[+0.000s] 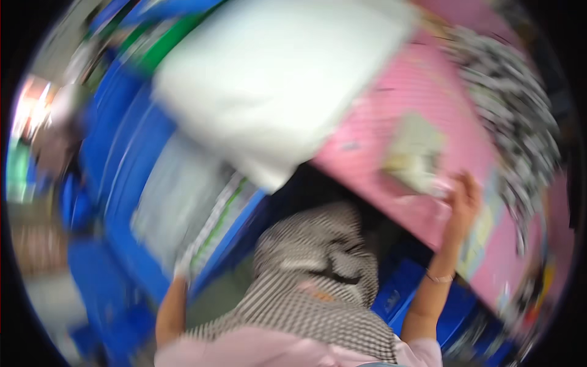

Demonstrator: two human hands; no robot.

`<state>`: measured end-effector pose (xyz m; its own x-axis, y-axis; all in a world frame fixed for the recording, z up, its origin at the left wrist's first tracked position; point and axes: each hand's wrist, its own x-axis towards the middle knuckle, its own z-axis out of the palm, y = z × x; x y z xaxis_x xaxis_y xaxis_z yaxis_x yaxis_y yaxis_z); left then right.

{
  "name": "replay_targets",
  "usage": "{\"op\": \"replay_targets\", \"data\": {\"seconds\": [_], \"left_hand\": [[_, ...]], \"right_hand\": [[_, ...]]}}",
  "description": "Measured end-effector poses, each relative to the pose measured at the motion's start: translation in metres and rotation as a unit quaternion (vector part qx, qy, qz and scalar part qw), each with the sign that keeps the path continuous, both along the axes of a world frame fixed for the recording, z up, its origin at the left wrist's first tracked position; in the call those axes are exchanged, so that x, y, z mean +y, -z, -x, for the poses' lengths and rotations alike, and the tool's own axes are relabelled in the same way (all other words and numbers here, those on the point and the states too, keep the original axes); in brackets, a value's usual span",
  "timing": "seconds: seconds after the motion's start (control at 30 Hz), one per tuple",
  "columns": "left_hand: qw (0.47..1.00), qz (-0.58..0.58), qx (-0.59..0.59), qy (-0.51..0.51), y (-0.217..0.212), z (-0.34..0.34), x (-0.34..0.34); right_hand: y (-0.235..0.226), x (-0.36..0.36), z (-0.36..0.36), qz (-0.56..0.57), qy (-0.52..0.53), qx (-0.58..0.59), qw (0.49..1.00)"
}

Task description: Assembling and organizing snowman-themed toys on a factory production line.

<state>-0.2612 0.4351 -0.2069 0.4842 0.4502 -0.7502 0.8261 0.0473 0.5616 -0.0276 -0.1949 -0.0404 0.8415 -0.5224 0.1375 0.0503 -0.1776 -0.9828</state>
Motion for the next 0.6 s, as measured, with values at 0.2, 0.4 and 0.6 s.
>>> {"op": "replay_targets", "data": {"seconds": [0.2,0.4,0.6], "left_hand": [[0.982,-0.052,0.011,0.179,-0.015,-0.014,-0.019],[0.941,-0.2,0.021,0.273,-0.014,-0.031,-0.02],[0.881,-0.37,0.054,0.291,-0.016,-0.03,-0.018]], "right_hand": [[-0.026,-0.073,-0.049,-0.066,0.076,-0.096,0.99],[0.009,-0.152,-0.138,0.347,0.15,-0.092,0.921],[0.012,-0.143,-0.192,0.57,0.174,0.086,0.798]]}}
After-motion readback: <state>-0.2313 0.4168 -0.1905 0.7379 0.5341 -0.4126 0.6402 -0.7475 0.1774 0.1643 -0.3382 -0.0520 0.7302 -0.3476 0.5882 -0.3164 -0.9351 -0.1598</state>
